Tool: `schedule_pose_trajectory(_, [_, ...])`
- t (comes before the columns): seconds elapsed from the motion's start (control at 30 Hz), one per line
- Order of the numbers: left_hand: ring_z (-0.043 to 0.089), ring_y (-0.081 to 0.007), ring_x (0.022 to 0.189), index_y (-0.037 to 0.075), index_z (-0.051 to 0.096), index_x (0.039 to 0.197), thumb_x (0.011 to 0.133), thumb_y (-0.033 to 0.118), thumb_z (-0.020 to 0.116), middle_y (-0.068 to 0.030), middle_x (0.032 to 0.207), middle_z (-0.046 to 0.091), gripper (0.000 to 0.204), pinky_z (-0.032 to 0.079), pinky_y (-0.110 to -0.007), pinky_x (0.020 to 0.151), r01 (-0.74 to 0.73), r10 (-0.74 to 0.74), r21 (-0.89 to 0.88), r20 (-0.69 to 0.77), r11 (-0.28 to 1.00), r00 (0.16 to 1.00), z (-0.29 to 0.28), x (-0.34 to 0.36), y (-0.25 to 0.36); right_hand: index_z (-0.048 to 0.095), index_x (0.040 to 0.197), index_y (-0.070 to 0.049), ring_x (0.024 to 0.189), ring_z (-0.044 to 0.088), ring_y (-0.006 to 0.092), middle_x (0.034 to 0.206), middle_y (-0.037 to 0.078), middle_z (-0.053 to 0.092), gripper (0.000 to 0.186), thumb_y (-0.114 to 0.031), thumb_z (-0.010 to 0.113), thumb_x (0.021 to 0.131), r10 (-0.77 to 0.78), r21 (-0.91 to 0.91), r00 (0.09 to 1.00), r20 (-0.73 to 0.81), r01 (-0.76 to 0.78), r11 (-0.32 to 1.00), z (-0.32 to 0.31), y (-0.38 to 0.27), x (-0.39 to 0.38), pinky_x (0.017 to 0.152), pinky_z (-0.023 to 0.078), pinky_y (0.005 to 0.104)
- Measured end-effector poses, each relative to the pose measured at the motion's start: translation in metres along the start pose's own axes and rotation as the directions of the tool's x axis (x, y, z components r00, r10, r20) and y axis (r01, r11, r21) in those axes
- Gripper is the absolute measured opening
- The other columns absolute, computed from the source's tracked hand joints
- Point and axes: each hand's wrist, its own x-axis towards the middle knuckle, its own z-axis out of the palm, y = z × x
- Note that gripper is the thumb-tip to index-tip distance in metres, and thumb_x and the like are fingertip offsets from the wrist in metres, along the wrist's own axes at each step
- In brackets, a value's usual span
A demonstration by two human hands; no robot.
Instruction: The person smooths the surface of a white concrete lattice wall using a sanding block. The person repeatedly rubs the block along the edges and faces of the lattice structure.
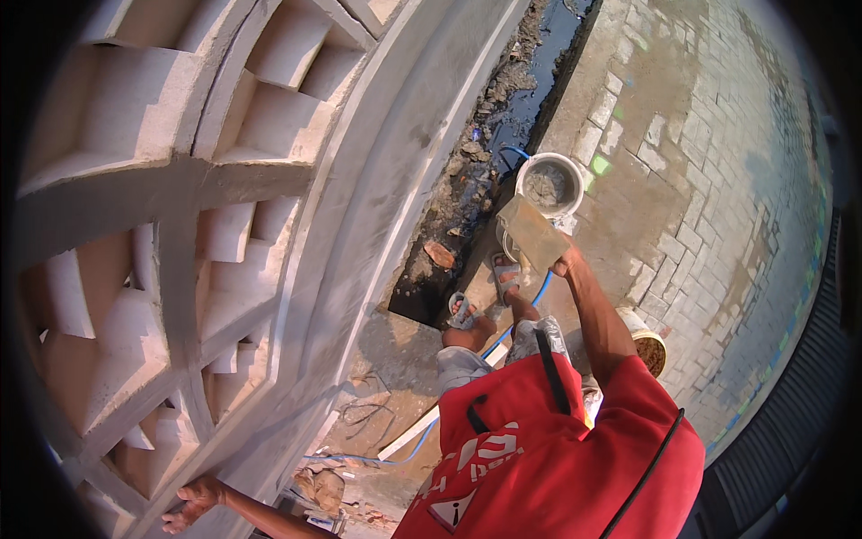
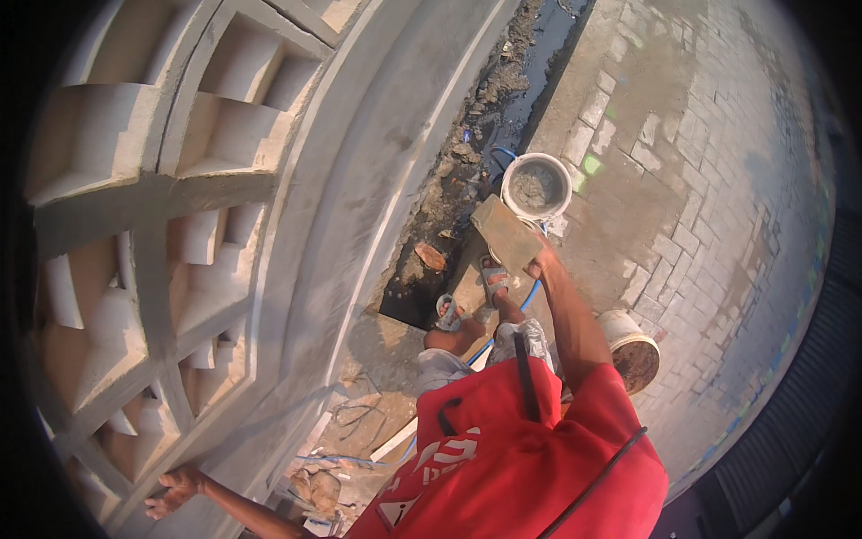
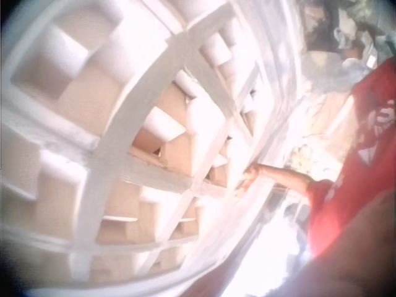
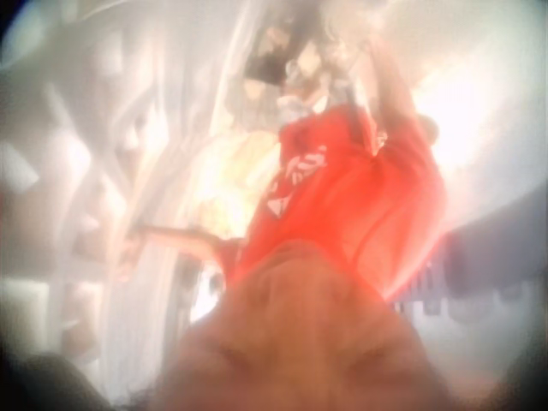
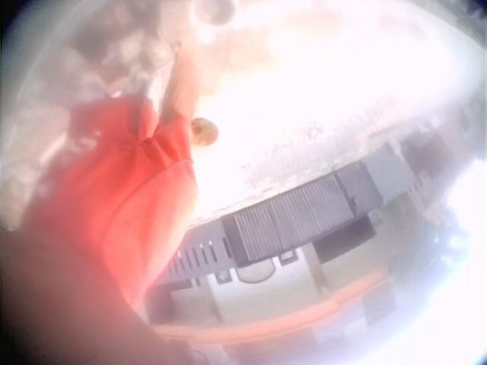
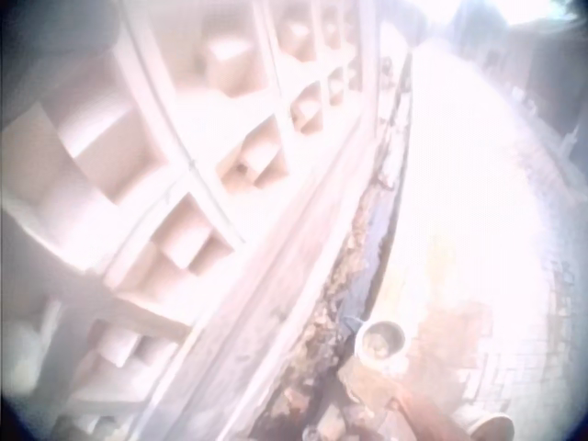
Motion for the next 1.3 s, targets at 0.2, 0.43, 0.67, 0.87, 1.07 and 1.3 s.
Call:
schedule_pose_trajectory(0.2, [0.02, -0.0426, 0.138, -0.006, 0.034, 0.137, 0.095, 0.04, 0.051, -0.0265, 0.145, 0.028, 0.064, 0.02, -0.059, 0.11, -0.087, 0.083, 0.037, 0.088, 0.996, 0.993, -0.001, -0.002, -0.013, 0.061, 0.11, -0.001, 0.072, 0.065, 0.0154, 0.09, 0.008, 0.067, 0.024, -0.02, 0.059, 0.095, -0.117, -0.318, 0.957, -0.267, 0.028, 0.948, 0.032, 0.03, 0.072, 0.062, 0.057, 0.0289])
schedule_pose_trajectory(0.43, [0.023, -0.0416, 0.136, -0.004, 0.033, 0.137, 0.096, 0.038, 0.051, -0.0281, 0.143, 0.029, 0.062, 0.021, -0.059, 0.109, 0.017, -0.02, 0.042, 0.071, 0.999, 0.997, 0.0, -0.005, 0.004, 0.061, 0.114, -0.002, 0.082, 0.067, 0.0216, 0.104, 0.013, 0.067, 0.027, -0.017, 0.058, 0.092, -0.03, 0.022, 0.994, -0.104, 0.033, 0.999, 0.0, 0.042, 0.084, 0.068, 0.056, 0.0355])
schedule_pose_trajectory(0.67, [0.023, -0.0412, 0.136, -0.003, 0.033, 0.138, 0.096, 0.038, 0.051, -0.0278, 0.143, 0.028, 0.062, 0.021, -0.058, 0.109, -0.034, 0.03, 0.042, 0.104, 0.999, 0.994, 0.02, -0.023, 0.039, 0.059, 0.119, -0.001, 0.094, 0.066, 0.0239, 0.112, 0.013, 0.065, 0.03, -0.017, 0.057, 0.093, -0.075, 0.053, 0.939, -0.337, 0.098, 0.994, -0.146, 0.042, 0.074, 0.078, 0.057, 0.039])
schedule_pose_trajectory(0.87, [0.023, -0.0409, 0.137, -0.002, 0.034, 0.138, 0.096, 0.039, 0.051, -0.0276, 0.144, 0.028, 0.061, 0.021, -0.058, 0.11, -0.055, 0.055, -0.001, 0.108, 0.998, 0.993, 0.045, -0.042, 0.079, 0.059, 0.116, 0.001, 0.092, 0.066, 0.0252, 0.11, 0.013, 0.065, 0.03, -0.019, 0.057, 0.093, -0.026, -0.034, 0.864, -0.502, 0.01, 0.999, -0.247, 0.079, 0.104, 0.077, 0.055, 0.0385])
schedule_pose_trajectory(1.07, [0.023, -0.0405, 0.137, -0.002, 0.035, 0.138, 0.096, 0.039, 0.051, -0.0273, 0.144, 0.028, 0.061, 0.021, -0.057, 0.11, -0.086, 0.092, -0.048, 0.141, 0.995, 0.986, 0.062, -0.063, 0.106, 0.061, 0.11, 0.004, 0.083, 0.067, 0.0275, 0.103, 0.016, 0.066, 0.03, -0.019, 0.06, 0.09, -0.165, -0.203, 0.824, -0.542, 0.062, 0.977, -0.33, 0.128, 0.174, 0.067, 0.056, 0.0409])
schedule_pose_trajectory(1.3, [0.022, -0.0401, 0.137, -0.001, 0.035, 0.138, 0.096, 0.039, 0.05, -0.027, 0.145, 0.028, 0.06, 0.022, -0.056, 0.11, -0.116, 0.128, -0.096, 0.128, 0.989, 0.983, 0.075, -0.064, 0.124, 0.063, 0.1, 0.001, 0.077, 0.068, 0.0245, 0.093, 0.013, 0.067, 0.025, -0.02, 0.064, 0.088, -0.085, -0.043, 0.649, -0.756, 0.08, 0.996, -0.306, 0.138, 0.212, 0.059, 0.058, 0.0403])
